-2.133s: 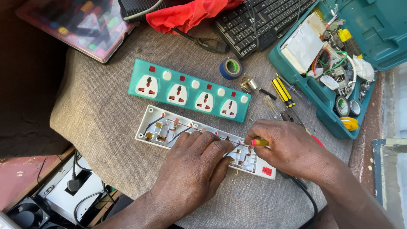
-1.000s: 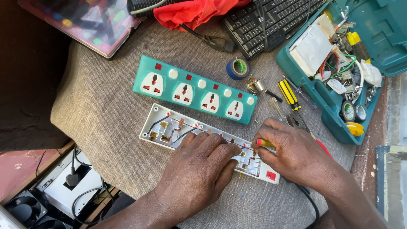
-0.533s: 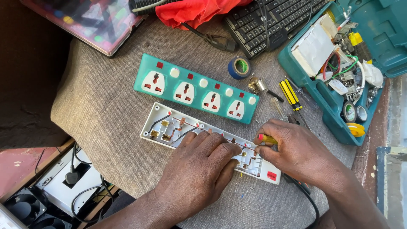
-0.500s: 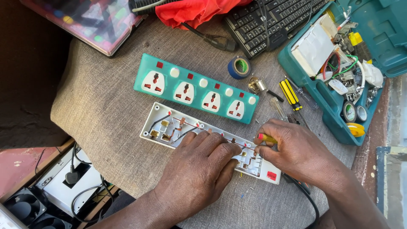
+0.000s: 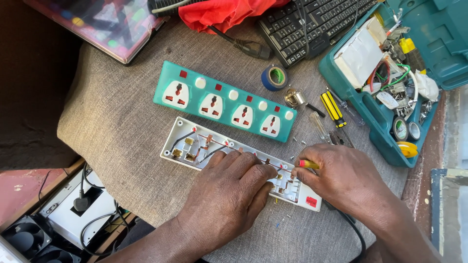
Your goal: The person aligns and secures the front cover of a four-socket power strip onto its base. They use a screwdriver to tighten screws on the back of the unit and then flip it over to check the fit.
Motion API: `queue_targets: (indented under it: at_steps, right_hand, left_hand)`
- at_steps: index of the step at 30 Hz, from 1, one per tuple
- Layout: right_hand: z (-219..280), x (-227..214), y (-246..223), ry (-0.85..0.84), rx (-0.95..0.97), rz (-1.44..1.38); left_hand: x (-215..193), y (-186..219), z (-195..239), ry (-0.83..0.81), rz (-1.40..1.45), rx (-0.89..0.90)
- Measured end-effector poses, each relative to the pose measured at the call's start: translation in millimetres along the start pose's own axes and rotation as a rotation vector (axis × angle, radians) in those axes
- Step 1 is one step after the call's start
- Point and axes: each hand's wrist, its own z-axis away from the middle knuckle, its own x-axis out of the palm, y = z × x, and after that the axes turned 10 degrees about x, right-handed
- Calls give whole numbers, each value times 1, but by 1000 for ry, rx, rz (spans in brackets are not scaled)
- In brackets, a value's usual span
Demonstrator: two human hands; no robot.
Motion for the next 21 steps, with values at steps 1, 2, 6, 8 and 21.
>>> queue_targets:
  at_steps: [1, 2, 6, 8, 21]
  right_hand:
    - [0, 2, 1, 20, -18, -12]
    - [0, 4, 3, 40, -35, -24]
    - [0, 6, 4, 56, -66, 28]
    - [-1, 9, 6, 65, -73, 41]
    - [27, -16, 23, 201, -128, -652]
  left_hand:
    - [1, -1, 0, -6, -11, -1]
    - [2, -1, 1, -11, -20, -3]
    - [0, 0, 0, -14, -19, 9]
    - [1, 0, 0, -2, -32, 7]
    - [-3, 1, -1, 30, -48, 61]
